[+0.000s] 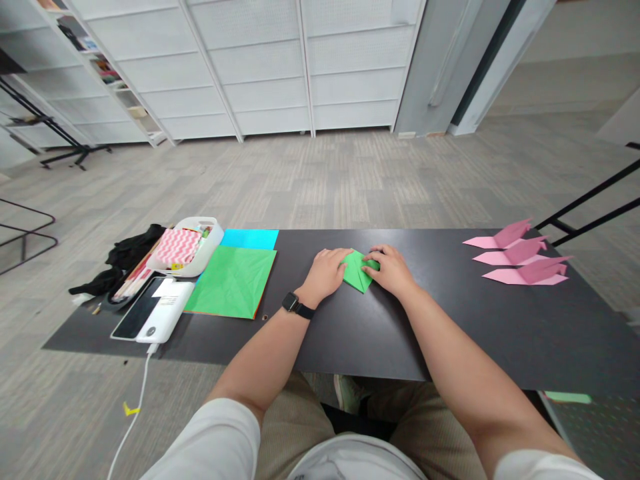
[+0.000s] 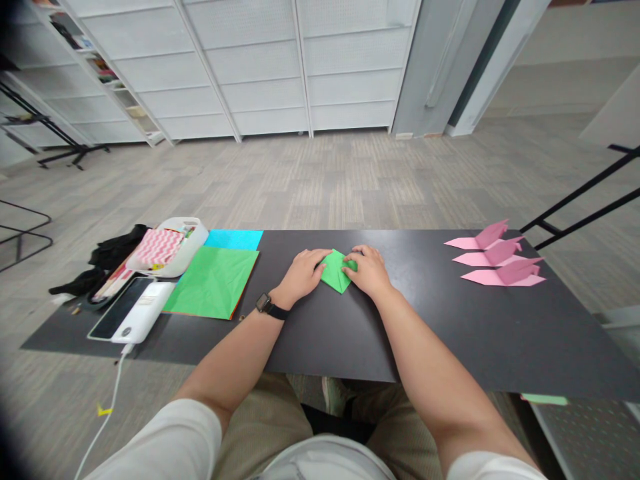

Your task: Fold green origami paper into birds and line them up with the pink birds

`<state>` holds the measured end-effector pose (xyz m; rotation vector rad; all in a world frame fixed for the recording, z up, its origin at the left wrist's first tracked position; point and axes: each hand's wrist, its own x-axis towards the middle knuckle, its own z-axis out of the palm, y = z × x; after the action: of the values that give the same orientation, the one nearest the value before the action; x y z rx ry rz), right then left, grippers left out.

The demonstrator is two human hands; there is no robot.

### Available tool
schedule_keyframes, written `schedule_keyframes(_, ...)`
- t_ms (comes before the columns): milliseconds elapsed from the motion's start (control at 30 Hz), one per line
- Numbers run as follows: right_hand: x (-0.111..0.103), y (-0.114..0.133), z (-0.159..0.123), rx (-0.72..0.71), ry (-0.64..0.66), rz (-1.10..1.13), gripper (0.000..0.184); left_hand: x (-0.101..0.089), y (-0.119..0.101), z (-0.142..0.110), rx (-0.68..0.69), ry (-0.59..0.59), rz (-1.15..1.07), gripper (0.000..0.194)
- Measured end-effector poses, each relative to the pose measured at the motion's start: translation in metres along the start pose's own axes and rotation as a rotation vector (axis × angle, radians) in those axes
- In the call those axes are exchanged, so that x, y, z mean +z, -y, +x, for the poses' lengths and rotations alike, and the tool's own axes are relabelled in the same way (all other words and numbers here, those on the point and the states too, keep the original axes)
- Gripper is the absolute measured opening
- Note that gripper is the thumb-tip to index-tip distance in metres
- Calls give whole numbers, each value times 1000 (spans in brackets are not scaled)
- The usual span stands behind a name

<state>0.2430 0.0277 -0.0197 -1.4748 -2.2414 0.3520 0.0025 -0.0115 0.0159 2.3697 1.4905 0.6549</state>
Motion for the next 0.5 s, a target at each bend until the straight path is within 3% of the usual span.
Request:
schedule_keyframes(100,-2,-2,-1,47,-31,-26,24,-4,7,1,-125,-87,42,48)
schedule_keyframes(200,-4,-4,-3,90,-66,-52,25,-4,12,1,-185,-48,92,45)
schedule_keyframes(500,-1,-10,-2,109,-109,-34,27,4,10,1,-97,16,88,33)
